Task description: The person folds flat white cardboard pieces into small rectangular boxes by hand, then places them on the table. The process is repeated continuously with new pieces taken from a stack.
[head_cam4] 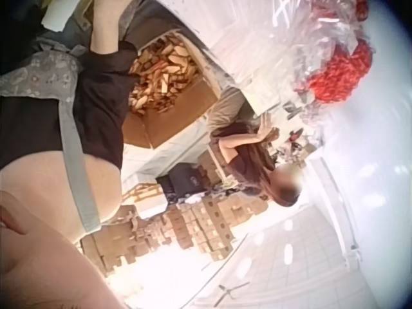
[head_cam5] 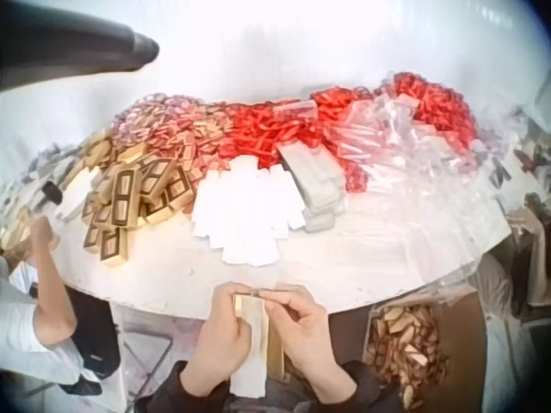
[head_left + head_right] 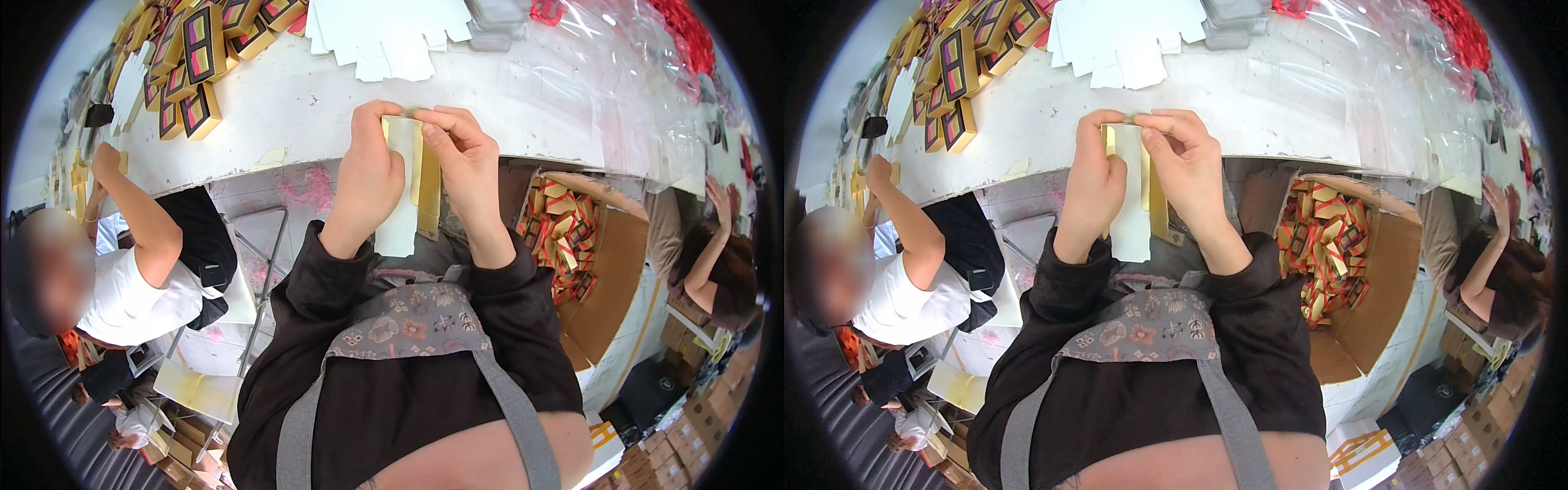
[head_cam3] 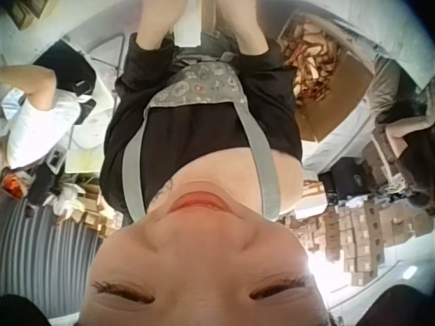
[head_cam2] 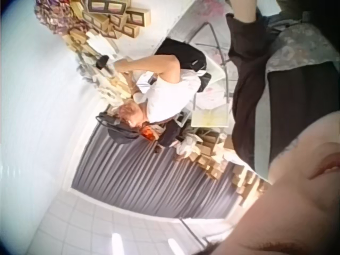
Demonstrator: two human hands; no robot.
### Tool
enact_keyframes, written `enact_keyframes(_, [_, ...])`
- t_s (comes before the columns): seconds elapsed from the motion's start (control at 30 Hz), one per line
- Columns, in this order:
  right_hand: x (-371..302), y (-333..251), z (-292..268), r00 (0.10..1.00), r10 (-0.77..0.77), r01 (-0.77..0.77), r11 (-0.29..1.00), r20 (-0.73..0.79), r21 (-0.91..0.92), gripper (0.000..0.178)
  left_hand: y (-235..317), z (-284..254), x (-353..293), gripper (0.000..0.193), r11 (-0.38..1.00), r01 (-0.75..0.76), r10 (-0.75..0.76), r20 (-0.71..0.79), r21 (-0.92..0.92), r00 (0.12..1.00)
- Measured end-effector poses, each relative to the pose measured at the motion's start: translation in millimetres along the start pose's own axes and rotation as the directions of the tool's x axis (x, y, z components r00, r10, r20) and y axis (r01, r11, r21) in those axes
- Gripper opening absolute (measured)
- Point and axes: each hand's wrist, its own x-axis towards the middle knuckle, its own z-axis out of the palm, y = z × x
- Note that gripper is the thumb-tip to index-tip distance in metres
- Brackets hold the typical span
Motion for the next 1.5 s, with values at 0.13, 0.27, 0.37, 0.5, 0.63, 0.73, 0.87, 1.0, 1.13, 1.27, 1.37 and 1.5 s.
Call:
enact_keyframes(0.13, [2,1,-4,0.985,0.174,-0.172,0.975,-0.005,0.143,0.012,2,6,-2,0.047,0.993,0.069,-0.074,-0.049,-0.095,0.996])
enact_keyframes(0.27, [6,-8,-3,0.989,0.146,-0.144,0.979,-0.006,0.145,0.009,7,-2,0,0.047,0.994,0.091,-0.09,0.016,-0.061,0.996])
enact_keyframes(0.37, [6,-3,-9,0.994,0.1,-0.1,0.995,0.039,-0.004,0.008,-5,1,0,0.046,0.996,0.046,-0.046,0.0,-0.082,0.999])
enact_keyframes(0.5, [6,-4,-13,0.994,0.065,-0.064,0.998,0.09,-0.008,0.005,-13,1,1,0.047,0.931,0.075,-0.068,0.033,-0.357,0.997])
enact_keyframes(0.63, [15,-8,-19,0.959,0.179,-0.165,0.983,0.221,-0.083,0.022,-8,1,0,0.047,0.988,-0.032,0.038,0.034,-0.151,0.999])
enact_keyframes(0.73, [18,-11,-15,0.968,0.075,-0.023,0.977,0.241,-0.212,0.026,-1,-4,3,0.048,0.978,0.003,0.024,0.124,-0.21,0.992])
enact_keyframes(0.87, [16,-27,-11,0.967,0.041,0.12,0.794,0.25,-0.596,0.024,-2,-9,3,0.043,0.888,0.07,0.009,0.168,-0.455,0.986])
enact_keyframes(1.0, [15,-24,-6,0.926,-0.14,0.354,0.647,0.351,-0.675,0.019,-3,-18,8,0.039,0.989,0.058,-0.034,0.177,-0.134,0.984])
enact_keyframes(1.13, [20,-28,-7,0.859,-0.202,0.504,0.499,0.471,-0.705,0.016,-3,-21,10,0.027,0.943,-0.13,0.124,0.038,0.308,0.992])
enact_keyframes(1.27, [30,-14,0,0.782,-0.258,0.62,0.231,0.567,-0.75,0.017,-1,-16,17,0.024,0.776,-0.167,0.173,0.05,0.608,0.984])
enact_keyframes(1.37, [39,-15,-6,0.72,-0.318,0.679,0.136,0.617,-0.722,0.018,2,-20,31,0.028,0.721,-0.22,0.2,0.107,0.657,0.974])
enact_keyframes(1.5, [49,-23,-7,0.695,-0.311,0.7,0.085,0.648,-0.709,0.017,12,-28,32,0.036,0.667,-0.414,0.39,0.183,0.619,0.902])
